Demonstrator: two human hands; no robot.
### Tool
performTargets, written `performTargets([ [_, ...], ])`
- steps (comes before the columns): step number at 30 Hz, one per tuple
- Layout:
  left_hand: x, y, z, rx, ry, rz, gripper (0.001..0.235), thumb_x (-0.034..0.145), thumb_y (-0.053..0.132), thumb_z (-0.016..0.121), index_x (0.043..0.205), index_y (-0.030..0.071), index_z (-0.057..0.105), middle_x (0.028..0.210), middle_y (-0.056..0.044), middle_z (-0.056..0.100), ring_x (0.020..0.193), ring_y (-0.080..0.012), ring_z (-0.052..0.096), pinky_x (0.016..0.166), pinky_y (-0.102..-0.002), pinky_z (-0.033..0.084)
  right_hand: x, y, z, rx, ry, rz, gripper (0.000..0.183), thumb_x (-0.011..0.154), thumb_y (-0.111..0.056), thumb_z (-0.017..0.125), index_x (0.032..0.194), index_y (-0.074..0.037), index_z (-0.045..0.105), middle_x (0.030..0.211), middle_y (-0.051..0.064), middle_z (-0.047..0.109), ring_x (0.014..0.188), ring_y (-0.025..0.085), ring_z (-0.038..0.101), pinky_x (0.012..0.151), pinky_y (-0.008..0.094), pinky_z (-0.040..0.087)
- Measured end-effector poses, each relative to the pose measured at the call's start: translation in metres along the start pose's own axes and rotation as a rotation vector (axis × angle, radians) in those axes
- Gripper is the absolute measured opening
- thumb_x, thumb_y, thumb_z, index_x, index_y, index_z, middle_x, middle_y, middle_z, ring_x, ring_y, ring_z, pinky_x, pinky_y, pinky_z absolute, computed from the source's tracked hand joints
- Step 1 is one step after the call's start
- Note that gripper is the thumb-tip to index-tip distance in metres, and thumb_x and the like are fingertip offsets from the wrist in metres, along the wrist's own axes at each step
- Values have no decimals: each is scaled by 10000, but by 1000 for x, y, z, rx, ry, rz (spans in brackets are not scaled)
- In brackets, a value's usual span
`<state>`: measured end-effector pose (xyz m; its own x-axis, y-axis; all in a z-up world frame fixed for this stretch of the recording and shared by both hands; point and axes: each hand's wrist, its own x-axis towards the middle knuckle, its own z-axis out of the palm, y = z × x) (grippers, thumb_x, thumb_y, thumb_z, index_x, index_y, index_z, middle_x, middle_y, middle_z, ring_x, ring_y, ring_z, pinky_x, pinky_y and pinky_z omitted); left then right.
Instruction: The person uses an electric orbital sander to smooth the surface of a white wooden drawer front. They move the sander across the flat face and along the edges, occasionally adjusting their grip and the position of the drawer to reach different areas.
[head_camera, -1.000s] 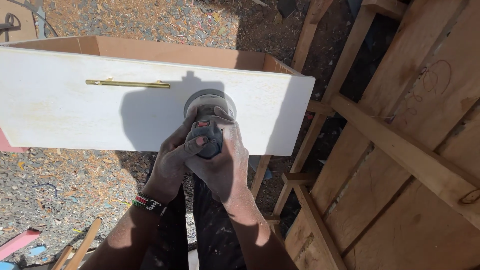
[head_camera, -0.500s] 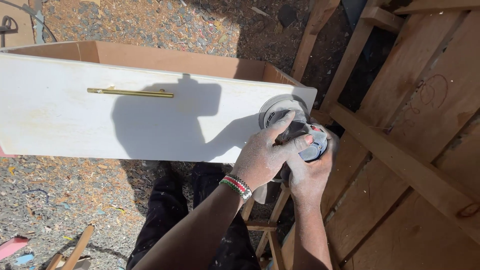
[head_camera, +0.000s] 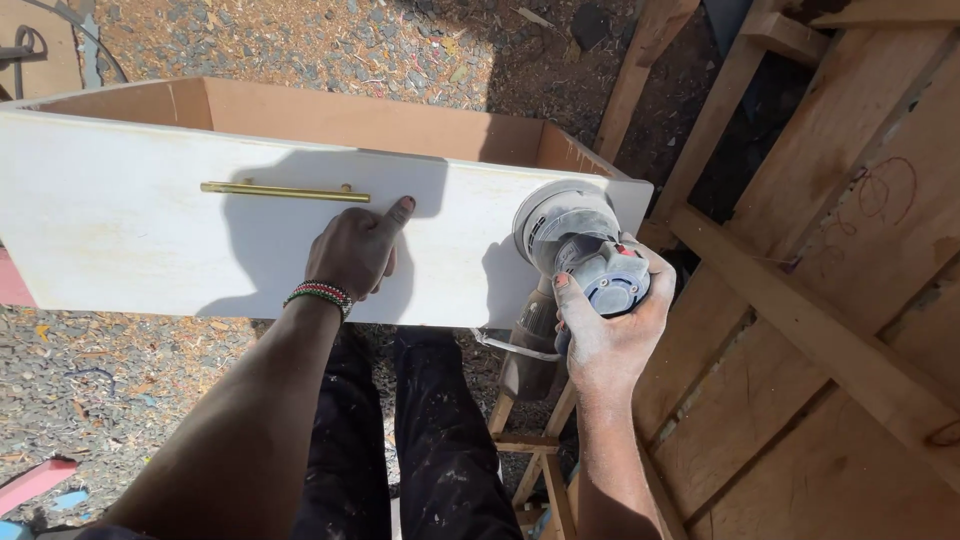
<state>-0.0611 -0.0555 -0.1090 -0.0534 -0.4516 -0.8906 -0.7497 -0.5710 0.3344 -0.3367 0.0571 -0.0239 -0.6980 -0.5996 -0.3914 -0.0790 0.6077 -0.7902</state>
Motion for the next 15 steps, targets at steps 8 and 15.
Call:
performTargets([
  [8,-8,18,-14,-56,-39,-54,1067,1194,858,260,505,144,654,413,-127,569,475,-354,683,753,-495,603,-29,-48,59,-100,-226,-125,729,816,-122,1052,1408,-60,632,1530,314,683,1420,489,713,1278,696,486],
  [15,-5,16,-8,-29,-4,-43,1042,1199,817,227,481,172,618,419,-107,571,563,-396,726,814,-516,609,-25,-25,29,-110,-130,-109,715,881,-161,1064,1417,-79,597,1425,224,672,1363,293,670,1260,551,513],
])
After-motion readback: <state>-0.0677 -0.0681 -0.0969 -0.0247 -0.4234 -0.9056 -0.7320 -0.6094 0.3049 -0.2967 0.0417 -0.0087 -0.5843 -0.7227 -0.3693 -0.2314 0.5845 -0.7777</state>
